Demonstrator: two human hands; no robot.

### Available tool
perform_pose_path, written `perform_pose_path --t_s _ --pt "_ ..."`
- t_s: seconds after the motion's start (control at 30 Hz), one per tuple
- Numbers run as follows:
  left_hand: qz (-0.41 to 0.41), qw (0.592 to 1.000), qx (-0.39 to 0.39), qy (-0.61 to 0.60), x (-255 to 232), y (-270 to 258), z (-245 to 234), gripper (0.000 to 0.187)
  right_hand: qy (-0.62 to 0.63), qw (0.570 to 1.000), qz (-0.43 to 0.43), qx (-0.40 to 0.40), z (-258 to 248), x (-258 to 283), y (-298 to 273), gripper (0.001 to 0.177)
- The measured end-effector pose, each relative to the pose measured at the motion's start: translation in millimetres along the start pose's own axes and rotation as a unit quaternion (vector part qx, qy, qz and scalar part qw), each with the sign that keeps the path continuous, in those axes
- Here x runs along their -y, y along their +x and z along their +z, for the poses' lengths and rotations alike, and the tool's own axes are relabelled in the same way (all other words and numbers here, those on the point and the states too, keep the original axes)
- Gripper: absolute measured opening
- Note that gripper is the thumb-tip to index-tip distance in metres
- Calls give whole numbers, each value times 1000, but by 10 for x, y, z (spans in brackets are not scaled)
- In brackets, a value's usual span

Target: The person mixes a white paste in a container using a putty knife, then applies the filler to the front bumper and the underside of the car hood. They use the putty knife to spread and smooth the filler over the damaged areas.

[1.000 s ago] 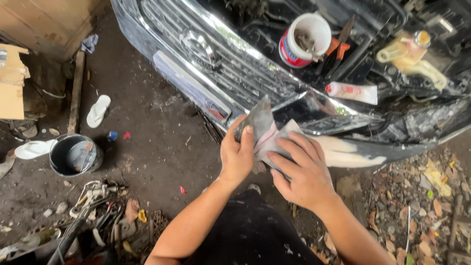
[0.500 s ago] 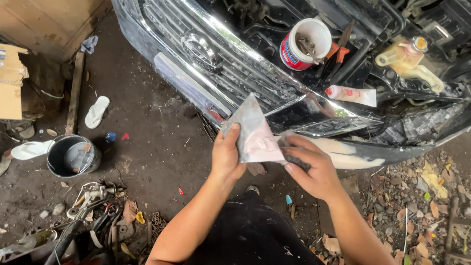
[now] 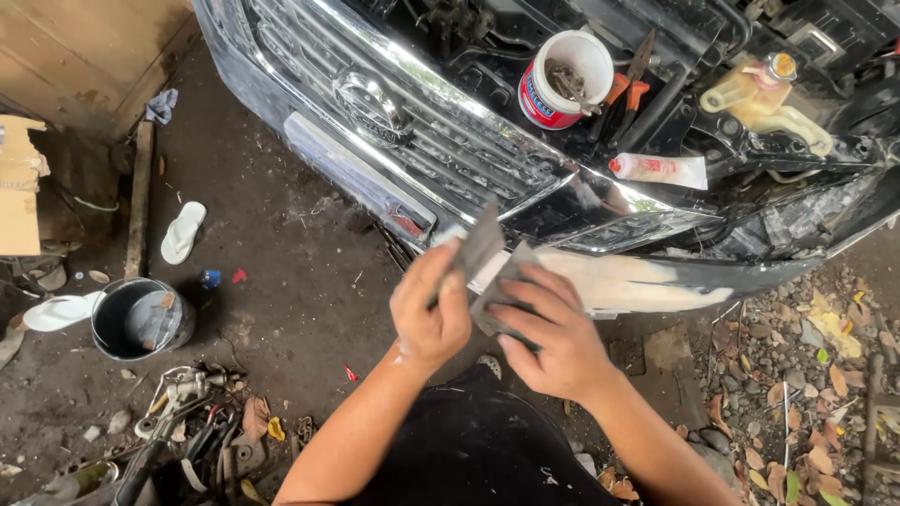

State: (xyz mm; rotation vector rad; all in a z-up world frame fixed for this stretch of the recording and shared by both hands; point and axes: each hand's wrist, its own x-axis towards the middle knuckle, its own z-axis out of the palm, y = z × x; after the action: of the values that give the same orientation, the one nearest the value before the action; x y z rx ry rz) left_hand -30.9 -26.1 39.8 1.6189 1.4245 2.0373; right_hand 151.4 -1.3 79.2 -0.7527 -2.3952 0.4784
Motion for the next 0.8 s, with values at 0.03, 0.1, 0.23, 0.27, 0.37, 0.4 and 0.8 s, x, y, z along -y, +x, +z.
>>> perform_pose_path --t_s 0.03,0.1,0.23,0.27,0.37,0.4,0.8 --pt "-75 997 0 -3 10 23 6 28 34 998 -37 -39 -82 15 32 29" --pt "-151 989 -1 -6 56 0 56 30 69 992 -75 -74 -137 -5 43 29" --pt "-480 801 -66 -351 235 3 73 35 279 958 -4 -61 -29 -321 -92 38" --pt "-515 723 -111 -447 269 -5 36 37 207 977 40 -34 -15 -451 -145 41" --pt "-452 792 -130 -390 396 -85 -30 39 39 994 62 -82 -142 -280 -116 38" --pt "-458 789 -128 -389 312 -118 -63 39 39 994 68 -81 -65 -147 -54 38" --pt "-415 872 -2 -259 238 -81 -217 40 175 978 -3 -116 88 156 -27 36"
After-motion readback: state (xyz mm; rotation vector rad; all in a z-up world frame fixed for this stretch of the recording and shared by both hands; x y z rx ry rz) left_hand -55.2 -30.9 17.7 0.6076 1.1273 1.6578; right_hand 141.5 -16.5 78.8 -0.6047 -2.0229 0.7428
